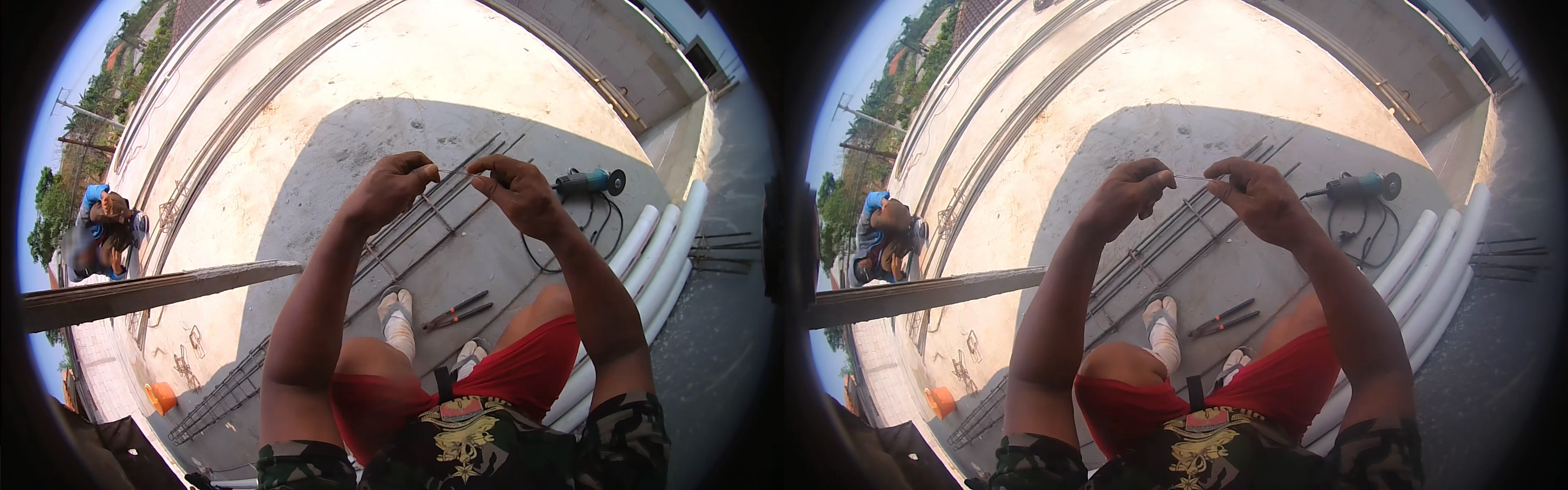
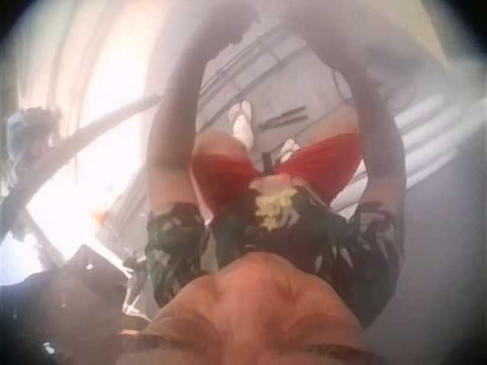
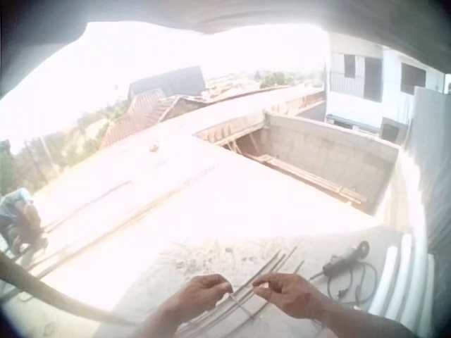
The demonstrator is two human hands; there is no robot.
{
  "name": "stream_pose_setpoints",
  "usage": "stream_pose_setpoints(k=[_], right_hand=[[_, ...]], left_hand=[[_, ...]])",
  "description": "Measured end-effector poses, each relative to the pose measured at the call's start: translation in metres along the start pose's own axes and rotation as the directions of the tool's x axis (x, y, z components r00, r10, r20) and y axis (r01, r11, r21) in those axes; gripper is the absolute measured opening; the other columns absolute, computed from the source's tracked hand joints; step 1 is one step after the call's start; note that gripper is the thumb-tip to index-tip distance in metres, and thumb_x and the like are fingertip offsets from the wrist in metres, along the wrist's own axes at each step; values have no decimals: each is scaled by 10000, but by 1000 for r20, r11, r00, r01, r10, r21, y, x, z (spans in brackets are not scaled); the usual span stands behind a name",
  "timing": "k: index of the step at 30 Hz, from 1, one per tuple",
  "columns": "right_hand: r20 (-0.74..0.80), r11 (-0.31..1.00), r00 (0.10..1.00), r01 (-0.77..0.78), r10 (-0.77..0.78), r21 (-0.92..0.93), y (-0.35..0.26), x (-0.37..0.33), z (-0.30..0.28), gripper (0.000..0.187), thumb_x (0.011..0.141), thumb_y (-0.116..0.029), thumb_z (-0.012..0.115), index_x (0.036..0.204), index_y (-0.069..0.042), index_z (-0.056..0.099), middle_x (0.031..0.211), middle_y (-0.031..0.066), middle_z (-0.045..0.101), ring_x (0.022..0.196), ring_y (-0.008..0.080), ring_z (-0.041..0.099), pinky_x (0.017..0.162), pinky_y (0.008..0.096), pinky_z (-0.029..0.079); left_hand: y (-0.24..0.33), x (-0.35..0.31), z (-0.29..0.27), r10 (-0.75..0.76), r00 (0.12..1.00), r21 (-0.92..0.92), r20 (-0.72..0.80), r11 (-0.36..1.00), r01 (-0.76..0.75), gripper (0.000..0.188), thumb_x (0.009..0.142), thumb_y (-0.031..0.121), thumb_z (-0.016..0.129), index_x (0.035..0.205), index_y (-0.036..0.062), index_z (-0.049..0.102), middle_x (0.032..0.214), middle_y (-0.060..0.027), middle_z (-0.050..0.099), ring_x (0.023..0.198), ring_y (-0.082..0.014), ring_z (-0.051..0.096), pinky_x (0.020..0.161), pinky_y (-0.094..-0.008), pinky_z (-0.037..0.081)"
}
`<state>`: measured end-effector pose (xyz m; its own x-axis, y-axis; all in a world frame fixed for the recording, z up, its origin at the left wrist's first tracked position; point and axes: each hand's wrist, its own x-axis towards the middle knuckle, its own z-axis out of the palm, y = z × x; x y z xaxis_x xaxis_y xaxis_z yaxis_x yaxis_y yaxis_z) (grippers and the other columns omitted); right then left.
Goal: The person assembles a rebar cage on a rooftop by tying wire around intersecting steel bars using pliers. The person repeatedly picks up wire, wraps it around the bars, and twists it to secure the structure.
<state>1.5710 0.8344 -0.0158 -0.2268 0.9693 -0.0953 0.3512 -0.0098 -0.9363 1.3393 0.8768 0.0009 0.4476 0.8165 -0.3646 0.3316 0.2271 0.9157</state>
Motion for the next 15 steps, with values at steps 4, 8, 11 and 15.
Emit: stream_pose_setpoints(k=[4, 8, 11, 15], right_hand=[[132, 987, 983, -108, 124, -118, 29, -1, 8, 177, 931, -176, 638, 1040, -51, 698, 666, 62, 632, 625, 101, 536, 606, 308, 454], [157, 915, 982, -36, 107, -401, 96, -6, 50, 171, 885, -178, 629, 1007, -81, 701, 773, 152, 677, 764, 300, 673, 707, 403, 521], [56, 836, 993, -59, 107, -545, 140, -7, 78, 156, 859, -154, 610, 954, -58, 690, 827, 166, 680, 817, 339, 669, 744, 429, 529], [-200, 751, 953, -303, 228, -586, 191, -5, 106, 145, 842, -111, 574, 908, -32, 675, 866, 187, 679, 837, 360, 670, 762, 452, 528]], left_hand=[[-57, 31, -11, -131, 943, 41, 305, 991, 125, 336, 933, 330, 604, 956, 1, 671, 683, -8, 507, 597, -96, 435, 548, -268, 385], [-139, 71, 5, -162, 917, 335, 365, 942, 33, 352, 910, 335, 626, 981, -2, 697, 774, -64, 612, 700, -170, 544, 648, -334, 457], [-188, 97, 24, -185, 918, 344, 351, 937, 58, 356, 901, 331, 630, 1016, 1, 700, 895, -126, 674, 821, -226, 605, 761, -375, 485], [-225, 123, 31, -117, 989, 314, 87, 946, 84, 360, 908, 292, 605, 1112, 5, 677, 1091, -218, 681, 1036, -323, 643, 892, -417, 482]])
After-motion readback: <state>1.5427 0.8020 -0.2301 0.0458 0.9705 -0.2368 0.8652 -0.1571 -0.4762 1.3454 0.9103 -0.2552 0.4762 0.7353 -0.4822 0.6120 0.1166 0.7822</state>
